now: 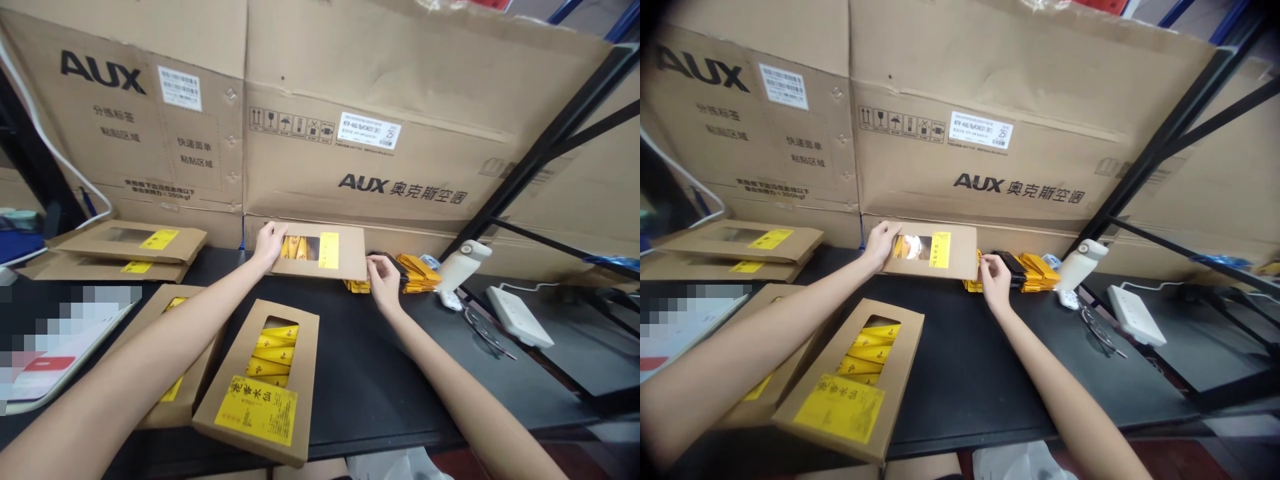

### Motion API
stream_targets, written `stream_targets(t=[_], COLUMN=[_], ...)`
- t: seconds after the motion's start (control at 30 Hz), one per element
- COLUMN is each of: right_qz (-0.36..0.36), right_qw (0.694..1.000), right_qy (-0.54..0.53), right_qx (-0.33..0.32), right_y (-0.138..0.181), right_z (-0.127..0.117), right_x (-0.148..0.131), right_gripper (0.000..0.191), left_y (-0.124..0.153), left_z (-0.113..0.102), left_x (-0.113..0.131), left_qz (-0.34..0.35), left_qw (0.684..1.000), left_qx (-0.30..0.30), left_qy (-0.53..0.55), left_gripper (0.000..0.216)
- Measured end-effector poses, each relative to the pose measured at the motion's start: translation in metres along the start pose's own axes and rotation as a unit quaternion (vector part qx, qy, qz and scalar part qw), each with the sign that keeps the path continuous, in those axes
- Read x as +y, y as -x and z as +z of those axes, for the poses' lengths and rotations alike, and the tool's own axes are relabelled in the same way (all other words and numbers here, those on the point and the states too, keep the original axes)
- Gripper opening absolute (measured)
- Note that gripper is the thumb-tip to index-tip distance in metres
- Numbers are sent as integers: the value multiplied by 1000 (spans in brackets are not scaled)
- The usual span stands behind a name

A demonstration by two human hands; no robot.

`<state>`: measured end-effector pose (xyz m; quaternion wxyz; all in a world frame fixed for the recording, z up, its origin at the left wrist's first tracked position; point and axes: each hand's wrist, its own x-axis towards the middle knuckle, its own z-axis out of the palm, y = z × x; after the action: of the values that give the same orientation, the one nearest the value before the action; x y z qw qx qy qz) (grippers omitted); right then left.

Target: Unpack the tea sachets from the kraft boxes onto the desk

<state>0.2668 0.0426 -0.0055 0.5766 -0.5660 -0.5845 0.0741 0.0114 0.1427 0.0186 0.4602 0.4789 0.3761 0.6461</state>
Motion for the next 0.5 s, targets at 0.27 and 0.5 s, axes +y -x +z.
stream_targets(t=[0.27,0.5], right_qz=[236,399], right_qw=[933,840], right_qy=[-255,-341], right_qx=[-91,-141], right_y=[14,28], right_z=[-2,-6], right_x=[-12,-28], right_gripper=[34,12], left_y=[23,41], left_z=[10,17], left_x=[10,14], left_qz=[199,241], left_qw=[936,916], left_qx=[-148,-123], left_qy=[-251,-297], left_gripper=[29,30])
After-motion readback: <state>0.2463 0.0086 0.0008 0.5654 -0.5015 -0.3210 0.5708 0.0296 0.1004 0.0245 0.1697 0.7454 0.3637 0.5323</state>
